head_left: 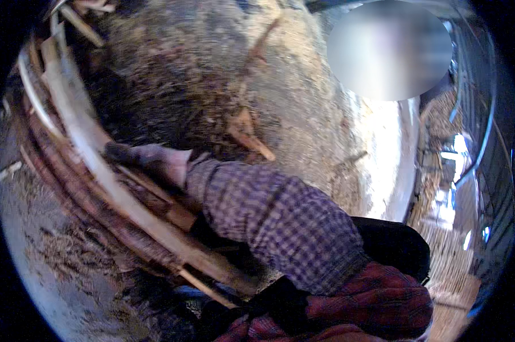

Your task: The person uses a pitchfork to gather scattered wood pieces from the floor into a pile. They then squat down, pick up the wood pieces by hand, and bundle them together before placing the bundle onto a metal rack.

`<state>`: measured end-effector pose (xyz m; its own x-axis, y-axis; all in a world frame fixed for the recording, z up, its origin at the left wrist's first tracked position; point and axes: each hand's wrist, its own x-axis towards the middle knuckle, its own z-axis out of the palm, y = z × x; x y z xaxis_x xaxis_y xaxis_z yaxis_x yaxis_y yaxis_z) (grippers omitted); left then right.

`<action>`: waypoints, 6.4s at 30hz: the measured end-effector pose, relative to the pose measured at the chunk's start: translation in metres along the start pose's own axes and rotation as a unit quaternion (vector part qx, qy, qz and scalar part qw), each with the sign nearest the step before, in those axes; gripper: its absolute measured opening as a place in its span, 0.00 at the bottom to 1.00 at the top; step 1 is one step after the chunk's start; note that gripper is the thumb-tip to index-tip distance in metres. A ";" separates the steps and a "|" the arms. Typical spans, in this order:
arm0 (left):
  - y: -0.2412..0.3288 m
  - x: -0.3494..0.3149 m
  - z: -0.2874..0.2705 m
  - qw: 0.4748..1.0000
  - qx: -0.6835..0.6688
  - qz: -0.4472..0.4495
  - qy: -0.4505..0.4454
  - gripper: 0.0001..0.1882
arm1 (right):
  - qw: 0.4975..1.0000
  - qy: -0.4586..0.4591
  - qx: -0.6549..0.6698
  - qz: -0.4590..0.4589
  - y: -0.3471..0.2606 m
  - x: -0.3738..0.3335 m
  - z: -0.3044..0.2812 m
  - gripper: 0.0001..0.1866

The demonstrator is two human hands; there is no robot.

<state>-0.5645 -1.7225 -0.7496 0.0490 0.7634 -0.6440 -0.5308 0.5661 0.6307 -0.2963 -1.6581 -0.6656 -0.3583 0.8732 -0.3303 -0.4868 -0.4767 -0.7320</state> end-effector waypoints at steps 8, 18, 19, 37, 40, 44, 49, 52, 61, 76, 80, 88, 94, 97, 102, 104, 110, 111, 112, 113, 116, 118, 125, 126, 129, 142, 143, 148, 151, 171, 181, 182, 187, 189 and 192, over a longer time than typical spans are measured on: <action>0.006 0.006 0.000 0.999 -0.015 -0.019 0.049 0.27 | 0.990 0.109 0.092 0.011 -0.008 -0.023 -0.029 0.27; 0.003 0.014 0.008 0.995 -0.043 -0.035 0.084 0.27 | 0.988 0.150 0.045 -0.007 -0.006 0.015 -0.045 0.26; 0.005 0.008 0.006 0.995 -0.043 -0.027 0.089 0.27 | 0.989 0.141 0.032 -0.007 -0.004 0.016 -0.041 0.27; -0.048 -0.108 0.028 0.979 -0.142 -0.114 0.096 0.26 | 0.928 0.294 -0.018 0.230 0.030 -0.116 0.006 0.27; -0.052 -0.147 0.038 0.975 -0.163 -0.125 0.088 0.25 | 0.916 0.330 0.002 0.229 0.019 -0.134 0.012 0.26; -0.004 -0.192 0.082 0.976 -0.145 -0.131 0.097 0.24 | 0.934 0.261 -0.110 0.218 -0.026 -0.147 0.050 0.29; 0.072 -0.254 0.143 0.978 -0.124 -0.129 0.111 0.27 | 0.921 0.295 -0.001 0.253 -0.060 -0.203 0.095 0.31; 0.052 -0.298 0.118 0.969 -0.180 -0.138 0.100 0.34 | 0.922 0.254 0.092 0.277 -0.067 -0.239 0.109 0.30; 0.203 -0.383 0.209 0.990 -0.099 -0.092 0.027 0.27 | 0.919 0.267 0.110 0.270 -0.205 -0.243 0.255 0.30; 0.395 -0.556 0.285 0.978 0.061 0.139 -0.140 0.57 | 0.980 0.108 -0.023 0.167 -0.343 -0.286 0.299 0.32; 0.374 -0.611 0.295 0.985 -0.002 0.155 -0.075 0.56 | 0.982 0.039 -0.028 0.183 -0.351 -0.294 0.308 0.32; 0.326 -0.710 0.320 0.970 0.059 0.225 0.073 0.58 | 0.970 -0.085 -0.093 0.206 -0.375 -0.307 0.313 0.32; 0.286 -0.796 0.338 0.937 0.086 0.262 0.215 0.57 | 0.943 -0.161 -0.128 0.260 -0.378 -0.341 0.344 0.33; 0.270 -0.843 0.342 0.934 -0.003 0.293 0.204 0.56 | 0.927 -0.213 -0.145 0.272 -0.383 -0.367 0.372 0.33; 0.213 -0.959 0.352 0.892 0.000 0.336 0.302 0.54 | 0.881 -0.302 -0.180 0.316 -0.351 -0.453 0.430 0.33; 0.171 -1.024 0.337 0.867 0.020 0.342 0.362 0.54 | 0.849 -0.354 -0.191 0.343 -0.309 -0.503 0.468 0.33; 0.052 -1.179 0.312 0.779 -0.215 0.265 0.526 0.46 | 0.675 -0.519 -0.178 0.494 -0.149 -0.674 0.602 0.34; 0.040 -1.201 0.312 0.723 -0.340 0.311 0.514 0.39 | 0.639 -0.553 -0.193 0.498 -0.129 -0.704 0.620 0.31; 0.007 -1.200 0.308 0.650 -0.376 0.372 0.546 0.35 | 0.590 -0.602 -0.211 0.495 -0.110 -0.737 0.640 0.29; -0.025 -1.207 0.305 0.625 -0.425 0.400 0.518 0.34 | 0.542 -0.649 -0.216 0.488 -0.095 -0.767 0.660 0.28; -0.068 -1.233 0.288 0.468 -0.448 0.460 0.608 0.34 | 0.437 -0.720 -0.214 0.495 -0.047 -0.838 0.708 0.24; -0.089 -1.253 0.271 0.452 -0.385 0.483 0.643 0.34 | 0.396 -0.704 -0.237 0.540 -0.019 -0.876 0.726 0.24; -0.089 -1.325 0.151 0.429 -0.412 0.496 0.632 0.38 | 0.359 -0.628 -0.281 0.630 0.085 -0.926 0.817 0.33; -0.093 -1.333 0.135 0.437 -0.425 0.498 0.617 0.38 | 0.322 -0.706 -0.312 0.547 0.131 -0.914 0.815 0.32; -0.073 -1.370 0.077 0.468 -0.387 0.452 0.653 0.39 | 0.417 -0.662 -0.327 0.530 0.139 -0.916 0.855 0.24; 0.010 -1.434 -0.308 0.583 -0.438 0.473 0.496 0.28 | 0.596 -0.577 -0.541 0.138 0.297 -0.939 1.081 0.33; 0.017 -1.438 -0.339 0.677 -0.202 0.290 0.646 0.36 | 0.336 -0.501 -0.797 0.046 0.312 -0.954 1.109 0.43; 0.030 -1.422 -0.426 0.687 0.066 -0.083 0.719 0.55 | 0.297 -0.406 -0.859 -0.099 0.372 -0.959 1.111 0.52; 0.014 -1.414 -0.431 0.671 0.070 -0.054 0.736 0.55 | 0.301 -0.411 -0.856 -0.089 0.381 -0.960 1.104 0.52; 0.024 -1.425 -0.427 0.712 0.003 -0.037 0.701 0.58 | 0.563 -0.347 -0.731 -0.170 0.289 -0.948 1.118 0.39; 0.014 -1.431 -0.429 0.711 0.000 -0.060 0.701 0.56 | 0.576 -0.399 -0.706 -0.103 0.289 -0.975 1.239 0.37; 0.021 -1.428 -0.428 0.714 0.008 -0.055 0.698 0.56 | 0.568 -0.393 -0.716 -0.103 0.298 -0.963 1.244 0.38; 0.031 -1.418 -0.431 0.728 0.014 -0.039 0.685 0.55 | 0.286 -0.323 -0.839 -0.333 0.389 -0.950 1.200 0.44; 0.007 -1.417 -0.435 0.685 0.028 -0.045 0.727 0.56 | 0.239 -0.378 -0.838 -0.313 0.435 -0.965 1.143 0.43; 0.006 -1.419 -0.436 0.693 0.012 -0.042 0.720 0.56 | 0.304 -0.397 -0.800 -0.331 0.437 -0.966 1.147 0.42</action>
<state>-1.0059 -2.9377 -0.0203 -0.8247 -0.3644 -0.4324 -0.5624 0.6083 0.5601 -1.0769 -2.8266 0.0167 -0.9926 0.1205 -0.0117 0.1209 0.9917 -0.0437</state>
